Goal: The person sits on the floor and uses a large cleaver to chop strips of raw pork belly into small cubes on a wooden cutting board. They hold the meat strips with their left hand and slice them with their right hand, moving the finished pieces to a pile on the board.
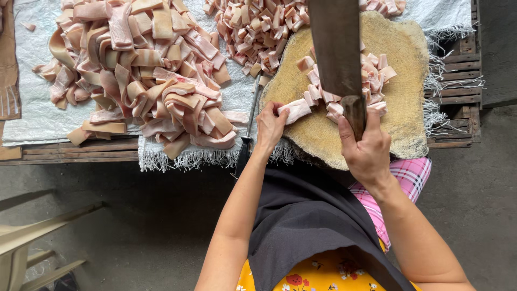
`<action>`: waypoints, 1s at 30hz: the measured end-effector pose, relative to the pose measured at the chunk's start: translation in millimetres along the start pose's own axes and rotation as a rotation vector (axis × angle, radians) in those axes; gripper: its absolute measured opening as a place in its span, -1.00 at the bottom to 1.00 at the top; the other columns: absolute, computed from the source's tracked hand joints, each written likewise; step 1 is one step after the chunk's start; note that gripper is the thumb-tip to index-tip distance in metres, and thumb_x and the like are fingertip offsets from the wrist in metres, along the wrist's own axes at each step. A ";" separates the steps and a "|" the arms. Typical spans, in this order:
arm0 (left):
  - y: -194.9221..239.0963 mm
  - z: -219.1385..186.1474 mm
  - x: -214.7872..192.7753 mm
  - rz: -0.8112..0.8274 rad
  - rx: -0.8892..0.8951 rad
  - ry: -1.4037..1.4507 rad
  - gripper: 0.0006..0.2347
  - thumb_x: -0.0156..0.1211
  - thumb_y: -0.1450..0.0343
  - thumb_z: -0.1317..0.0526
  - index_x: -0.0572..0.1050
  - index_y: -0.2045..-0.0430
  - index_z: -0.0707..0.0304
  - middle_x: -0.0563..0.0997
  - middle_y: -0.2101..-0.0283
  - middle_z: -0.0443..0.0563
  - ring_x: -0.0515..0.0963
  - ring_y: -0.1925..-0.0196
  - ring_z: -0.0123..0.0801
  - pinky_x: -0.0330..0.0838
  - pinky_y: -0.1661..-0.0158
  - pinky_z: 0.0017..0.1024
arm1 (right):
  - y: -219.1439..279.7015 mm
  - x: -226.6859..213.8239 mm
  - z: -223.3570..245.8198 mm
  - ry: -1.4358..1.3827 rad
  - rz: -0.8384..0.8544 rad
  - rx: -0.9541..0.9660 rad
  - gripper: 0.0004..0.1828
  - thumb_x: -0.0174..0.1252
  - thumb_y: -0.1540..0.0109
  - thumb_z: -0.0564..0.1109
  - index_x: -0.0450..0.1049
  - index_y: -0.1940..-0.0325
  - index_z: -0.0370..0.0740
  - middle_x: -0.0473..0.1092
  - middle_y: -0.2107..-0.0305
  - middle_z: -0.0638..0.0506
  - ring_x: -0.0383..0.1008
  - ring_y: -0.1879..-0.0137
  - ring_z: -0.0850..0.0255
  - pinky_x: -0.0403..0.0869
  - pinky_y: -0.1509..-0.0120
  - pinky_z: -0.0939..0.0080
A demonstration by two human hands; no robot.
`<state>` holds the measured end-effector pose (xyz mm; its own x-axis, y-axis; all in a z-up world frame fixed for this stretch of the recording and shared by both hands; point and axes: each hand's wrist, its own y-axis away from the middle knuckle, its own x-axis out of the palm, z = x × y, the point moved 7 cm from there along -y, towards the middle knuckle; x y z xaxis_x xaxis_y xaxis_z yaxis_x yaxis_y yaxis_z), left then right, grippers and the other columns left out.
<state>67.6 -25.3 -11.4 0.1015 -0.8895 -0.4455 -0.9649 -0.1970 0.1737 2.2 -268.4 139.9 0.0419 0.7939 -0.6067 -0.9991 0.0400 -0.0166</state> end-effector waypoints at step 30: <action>0.6 -2.6 24.1 0.002 0.055 -0.023 -0.78 0.28 -0.38 0.24 0.59 0.23 0.47 0.62 0.28 0.17 0.64 0.31 -0.27 0.57 0.21 -0.31 | 3.1 41.9 -46.5 0.062 0.344 0.358 -0.54 0.08 -0.32 0.13 0.37 -0.13 -0.25 0.42 0.71 -0.16 0.51 0.60 0.07 0.45 0.46 0.04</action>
<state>70.1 -47.9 -19.7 0.0946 -0.8800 -0.4654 -0.9770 -0.1717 0.1261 0.4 -263.1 77.5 -0.3009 0.7603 -0.5756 -0.8880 -0.0033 0.4599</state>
